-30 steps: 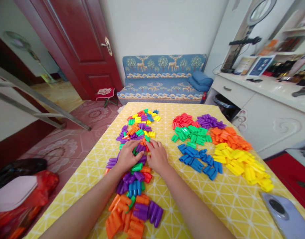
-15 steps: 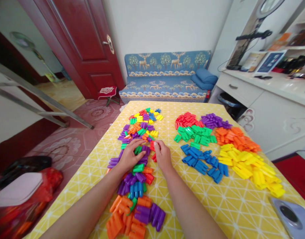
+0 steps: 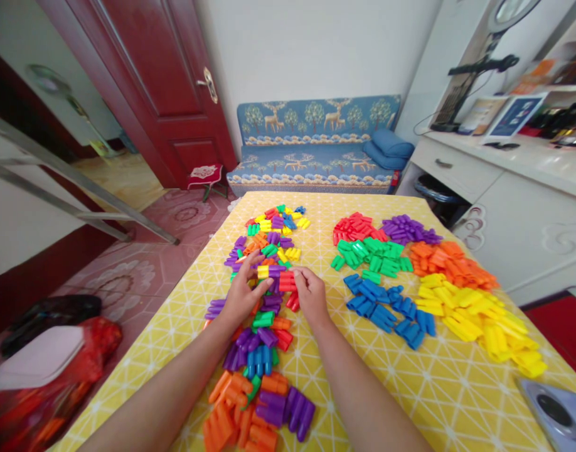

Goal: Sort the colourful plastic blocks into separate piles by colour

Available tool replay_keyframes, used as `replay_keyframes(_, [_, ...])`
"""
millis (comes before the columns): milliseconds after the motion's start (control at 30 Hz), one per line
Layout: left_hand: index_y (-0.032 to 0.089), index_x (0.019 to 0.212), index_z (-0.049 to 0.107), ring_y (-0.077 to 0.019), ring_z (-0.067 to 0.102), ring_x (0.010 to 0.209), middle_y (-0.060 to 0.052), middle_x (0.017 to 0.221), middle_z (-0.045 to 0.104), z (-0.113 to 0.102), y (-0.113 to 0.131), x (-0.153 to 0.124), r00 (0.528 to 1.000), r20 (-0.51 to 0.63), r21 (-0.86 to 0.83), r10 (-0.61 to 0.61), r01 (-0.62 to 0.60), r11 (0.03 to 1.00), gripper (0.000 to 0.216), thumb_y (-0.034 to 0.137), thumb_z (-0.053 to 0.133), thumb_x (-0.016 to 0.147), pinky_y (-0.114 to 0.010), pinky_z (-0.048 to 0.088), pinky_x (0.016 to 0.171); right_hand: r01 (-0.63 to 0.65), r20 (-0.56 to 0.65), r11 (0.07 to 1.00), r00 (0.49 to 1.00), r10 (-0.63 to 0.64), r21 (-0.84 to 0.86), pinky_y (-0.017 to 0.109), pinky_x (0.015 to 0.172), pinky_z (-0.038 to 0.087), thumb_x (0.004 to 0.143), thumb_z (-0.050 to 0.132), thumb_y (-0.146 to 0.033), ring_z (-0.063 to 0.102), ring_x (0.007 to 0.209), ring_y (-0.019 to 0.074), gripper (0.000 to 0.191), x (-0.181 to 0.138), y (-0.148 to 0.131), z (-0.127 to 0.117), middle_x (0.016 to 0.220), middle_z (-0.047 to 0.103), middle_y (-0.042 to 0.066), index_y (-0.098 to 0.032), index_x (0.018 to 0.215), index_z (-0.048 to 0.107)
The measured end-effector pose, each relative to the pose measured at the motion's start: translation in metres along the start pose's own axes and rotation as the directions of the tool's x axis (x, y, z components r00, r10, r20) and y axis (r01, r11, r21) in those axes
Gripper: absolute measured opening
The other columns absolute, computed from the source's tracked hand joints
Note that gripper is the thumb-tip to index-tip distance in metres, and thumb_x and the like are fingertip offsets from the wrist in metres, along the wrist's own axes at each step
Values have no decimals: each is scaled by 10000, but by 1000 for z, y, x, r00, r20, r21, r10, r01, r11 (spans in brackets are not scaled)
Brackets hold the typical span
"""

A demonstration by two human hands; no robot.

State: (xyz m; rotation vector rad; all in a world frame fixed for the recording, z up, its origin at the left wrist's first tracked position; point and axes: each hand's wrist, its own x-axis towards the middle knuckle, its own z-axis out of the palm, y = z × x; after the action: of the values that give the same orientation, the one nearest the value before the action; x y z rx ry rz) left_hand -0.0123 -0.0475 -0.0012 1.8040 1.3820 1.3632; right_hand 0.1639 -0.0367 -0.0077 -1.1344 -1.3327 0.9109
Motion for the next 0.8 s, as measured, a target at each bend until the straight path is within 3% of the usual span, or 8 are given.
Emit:
replay_keyframes(233, [210,1172,618,-212,651,1009,-61,1103,697,-1,3,1,1000,23,11,15,-15,1000,330,239,613,843,-374,495,938,-74,187,992,981,53,106,276,669,526,817,604,-427,647,736,163,311,-5,1,5,838,697,28,-186,1011,638])
replay_keyframes(467, [197,1036,674,-225,650,1030,-58,1063,716,-2,-3,1,998,-51,44,23,-21,999,213,232,608,836,-389,504,938,-19,-45,1000,999,19,19,340,776,519,845,560,-404,651,852,194,283,1,12,2,940,703,56,-183,1002,642])
replay_keyframes(567, [209,1047,673,-215,636,1062,-55,1079,711,-3,-2,1,997,-12,53,79,-79,995,220,189,556,862,-384,493,958,103,-29,978,993,-110,-183,378,842,495,858,557,-381,633,898,208,250,2,12,1,958,697,60,-197,977,677])
replay_keyframes(667, [206,1076,660,-205,625,1087,-62,1112,698,-1,0,0,995,20,9,99,-99,995,240,167,547,868,-375,479,982,288,25,879,953,-301,-381,410,940,434,865,575,-363,586,1023,229,227,-1,4,0,1033,677,71,-219,989,699])
replay_keyframes(800, [203,1146,623,-205,636,1075,-75,1124,690,2,1,-2,997,51,-125,60,-53,991,295,192,592,853,-349,517,926,411,153,808,911,-383,-422,397,920,427,846,625,-388,584,1017,227,322,-6,-5,3,1080,674,55,-246,1135,644])
